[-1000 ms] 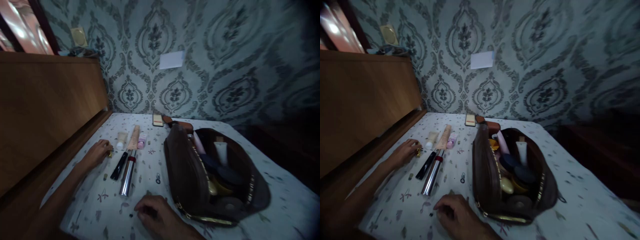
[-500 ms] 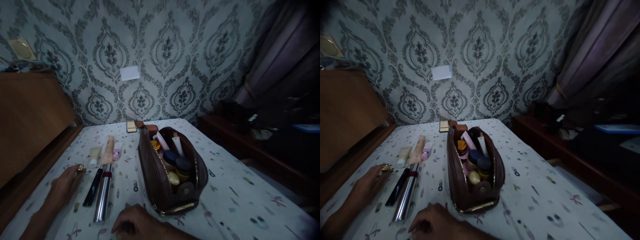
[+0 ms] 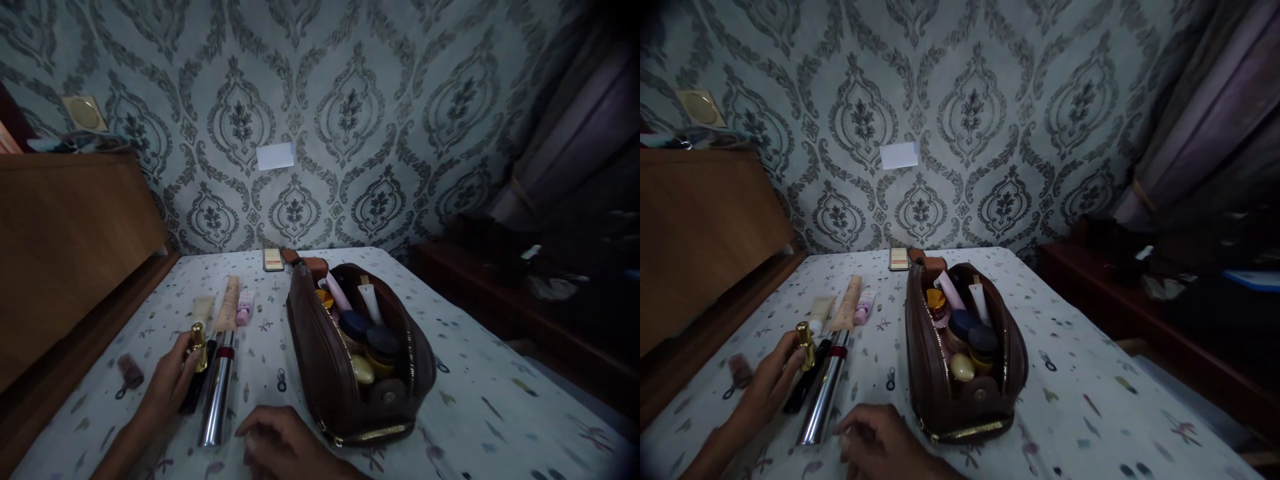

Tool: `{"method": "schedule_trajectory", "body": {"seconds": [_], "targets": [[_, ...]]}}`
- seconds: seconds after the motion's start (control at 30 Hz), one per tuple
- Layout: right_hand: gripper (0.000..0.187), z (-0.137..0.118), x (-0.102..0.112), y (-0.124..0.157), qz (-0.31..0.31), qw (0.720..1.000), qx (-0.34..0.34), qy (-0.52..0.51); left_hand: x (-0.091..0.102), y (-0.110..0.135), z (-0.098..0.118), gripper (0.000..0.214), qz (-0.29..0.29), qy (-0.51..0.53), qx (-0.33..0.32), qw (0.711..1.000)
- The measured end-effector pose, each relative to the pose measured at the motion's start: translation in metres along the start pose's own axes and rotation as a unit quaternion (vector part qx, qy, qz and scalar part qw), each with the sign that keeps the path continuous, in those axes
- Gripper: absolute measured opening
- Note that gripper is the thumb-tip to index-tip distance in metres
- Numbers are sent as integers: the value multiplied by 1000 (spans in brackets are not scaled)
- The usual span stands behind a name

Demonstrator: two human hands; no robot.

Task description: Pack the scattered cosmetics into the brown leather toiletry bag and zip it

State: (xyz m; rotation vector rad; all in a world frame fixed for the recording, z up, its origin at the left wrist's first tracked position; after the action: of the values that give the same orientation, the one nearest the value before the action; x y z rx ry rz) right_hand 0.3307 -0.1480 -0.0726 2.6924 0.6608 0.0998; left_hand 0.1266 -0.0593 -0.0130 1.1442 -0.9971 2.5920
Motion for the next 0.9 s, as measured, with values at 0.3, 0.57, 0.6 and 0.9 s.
{"method": "schedule_trajectory", "body": {"seconds": [0.3, 0.57, 0.6, 0.9], "targets": [[81, -41, 1, -9, 80, 984, 42, -156, -38, 7, 39, 28, -68, 172, -34, 982], [71, -37, 11, -26, 111, 967, 42, -224, -63, 25, 28, 43, -41, 335, 17, 941], [69, -35, 12, -28, 108, 965, 44, -235, -64, 27, 26, 45, -45, 335, 18, 941], [48, -31, 19, -30, 90, 927, 52, -360, -53, 21, 38, 36, -70, 287, 19, 955]]}}
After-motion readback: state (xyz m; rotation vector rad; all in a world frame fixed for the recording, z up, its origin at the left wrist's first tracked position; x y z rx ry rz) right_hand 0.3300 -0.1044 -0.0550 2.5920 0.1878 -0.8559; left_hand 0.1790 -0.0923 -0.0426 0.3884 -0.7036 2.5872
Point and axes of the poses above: each hand's wrist, its own y-axis away from the middle knuckle, its own x-axis out of the back of the hand, z = x × y, the point moved 4 cm from there along -y, towards the middle knuckle, and after that the axes turned 15 degrees about -x, right-handed, at the moved point
